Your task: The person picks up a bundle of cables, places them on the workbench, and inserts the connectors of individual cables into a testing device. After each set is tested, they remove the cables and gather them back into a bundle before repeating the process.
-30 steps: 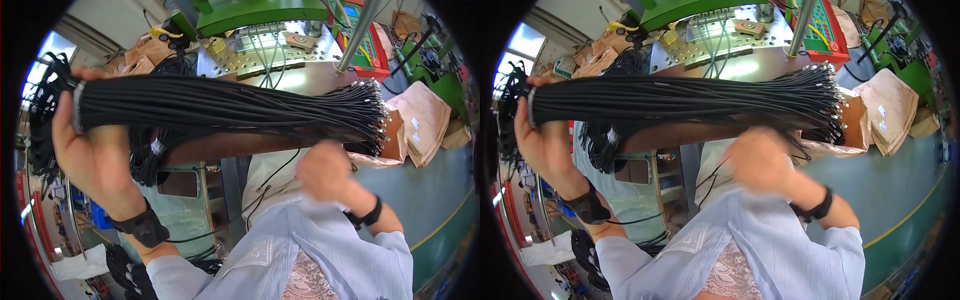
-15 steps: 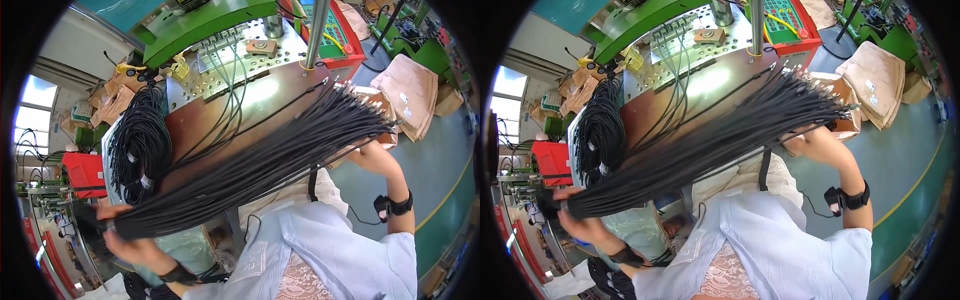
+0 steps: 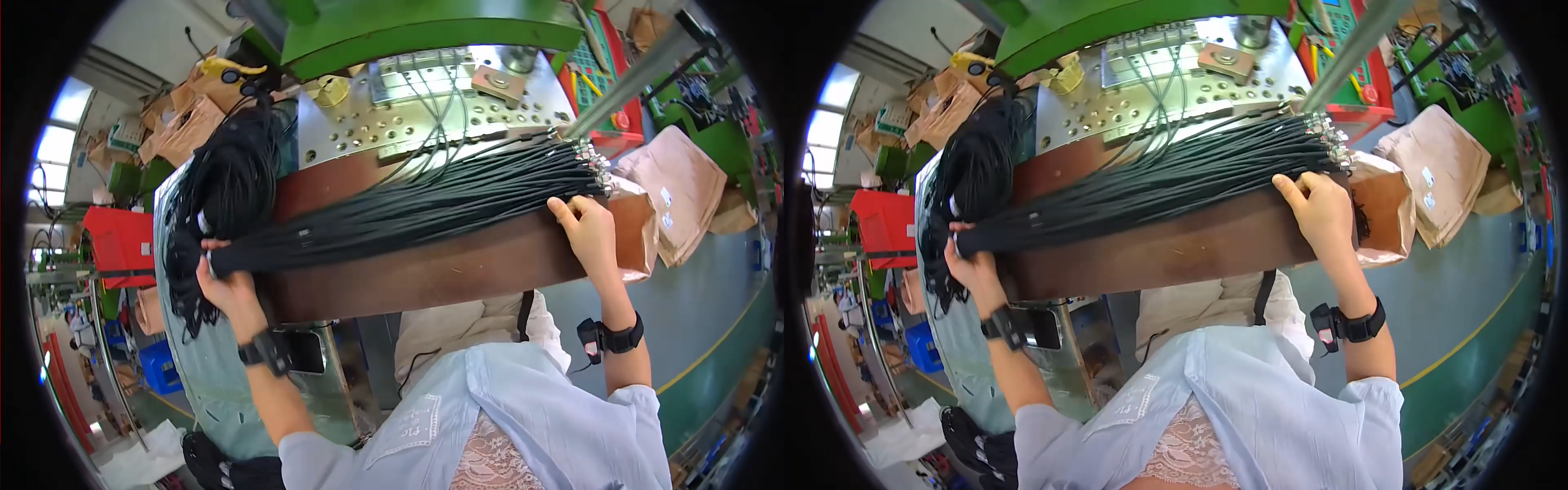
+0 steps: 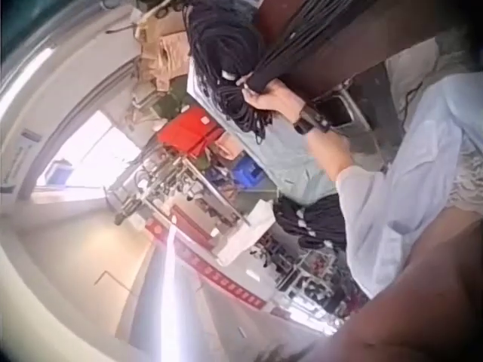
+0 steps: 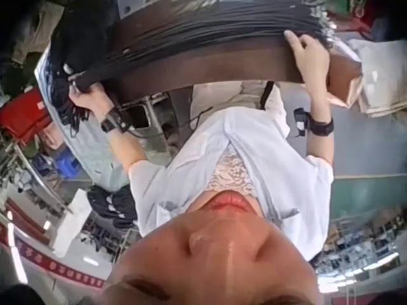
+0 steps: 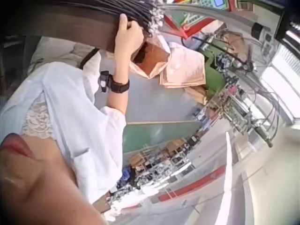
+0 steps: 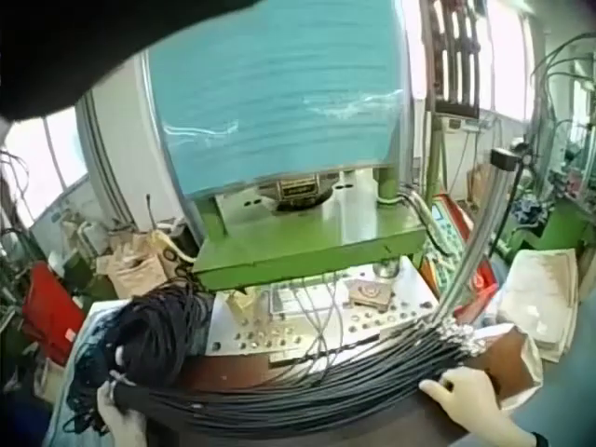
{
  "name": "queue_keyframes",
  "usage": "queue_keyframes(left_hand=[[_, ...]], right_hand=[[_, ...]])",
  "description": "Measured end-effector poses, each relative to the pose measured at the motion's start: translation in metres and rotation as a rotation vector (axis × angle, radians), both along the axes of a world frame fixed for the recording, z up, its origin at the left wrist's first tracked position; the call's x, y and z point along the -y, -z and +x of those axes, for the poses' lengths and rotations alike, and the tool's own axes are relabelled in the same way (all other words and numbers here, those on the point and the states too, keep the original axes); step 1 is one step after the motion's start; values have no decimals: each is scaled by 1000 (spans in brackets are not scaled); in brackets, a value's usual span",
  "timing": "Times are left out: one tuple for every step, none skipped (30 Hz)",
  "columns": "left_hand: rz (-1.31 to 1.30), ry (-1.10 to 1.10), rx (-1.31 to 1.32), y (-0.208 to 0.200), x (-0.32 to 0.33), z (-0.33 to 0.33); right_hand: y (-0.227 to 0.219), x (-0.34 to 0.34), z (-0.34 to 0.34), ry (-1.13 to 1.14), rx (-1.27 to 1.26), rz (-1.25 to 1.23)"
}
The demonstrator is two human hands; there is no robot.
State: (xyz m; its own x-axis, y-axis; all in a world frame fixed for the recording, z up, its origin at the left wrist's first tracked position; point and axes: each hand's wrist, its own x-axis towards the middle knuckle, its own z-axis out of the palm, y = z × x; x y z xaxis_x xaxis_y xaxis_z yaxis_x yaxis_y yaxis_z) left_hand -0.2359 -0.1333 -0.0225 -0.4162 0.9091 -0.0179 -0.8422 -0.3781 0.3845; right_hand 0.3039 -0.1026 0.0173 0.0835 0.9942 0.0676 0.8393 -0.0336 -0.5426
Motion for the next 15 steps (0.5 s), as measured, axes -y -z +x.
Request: queue_keyframes(left_hand=[[-4,-24,-4,0,-6,-8],[44,2,-19,2,-12,-18],[91,36,-31,3,-16,-23],[138,69,-45,4,-14,-27],[129,76,-41,1,-16,-18],[103,32,-38,-1,-10,-7],[75,-12,-36,-4,-1,6],[53,-57,-39,-11,6,14],[48,-55,-44,-14,15,19],[-169,-66,-224,-18,28,25],[-386,-75,-404,-21,39,29],[-396,-76,-403,-29,56,19],[-656,181,-518,-40,73,1],[-911,450,-621,-46,83,-12],[-917,445,-612,-57,80,-2]], right_hand=[[-14,-1,-10,-3,130,-110],[-27,-3,-21,-7,259,-217],[-33,-6,-28,-4,394,-322],[-32,-15,-34,-22,392,-322],[-31,-25,-37,-167,338,-48],[-29,-34,-38,-310,277,225],[-27,-39,-38,-451,210,498],[-23,-40,-35,-446,208,494],[-15,-38,-30,-477,259,419],[-9,-35,-23,-510,315,342],[-6,-31,-19,-543,371,264],[-5,-23,-16,-548,368,256],[-5,-13,-14,-546,360,242],[-4,-4,-11,-544,352,229],[-7,-3,-7,-543,346,220]])
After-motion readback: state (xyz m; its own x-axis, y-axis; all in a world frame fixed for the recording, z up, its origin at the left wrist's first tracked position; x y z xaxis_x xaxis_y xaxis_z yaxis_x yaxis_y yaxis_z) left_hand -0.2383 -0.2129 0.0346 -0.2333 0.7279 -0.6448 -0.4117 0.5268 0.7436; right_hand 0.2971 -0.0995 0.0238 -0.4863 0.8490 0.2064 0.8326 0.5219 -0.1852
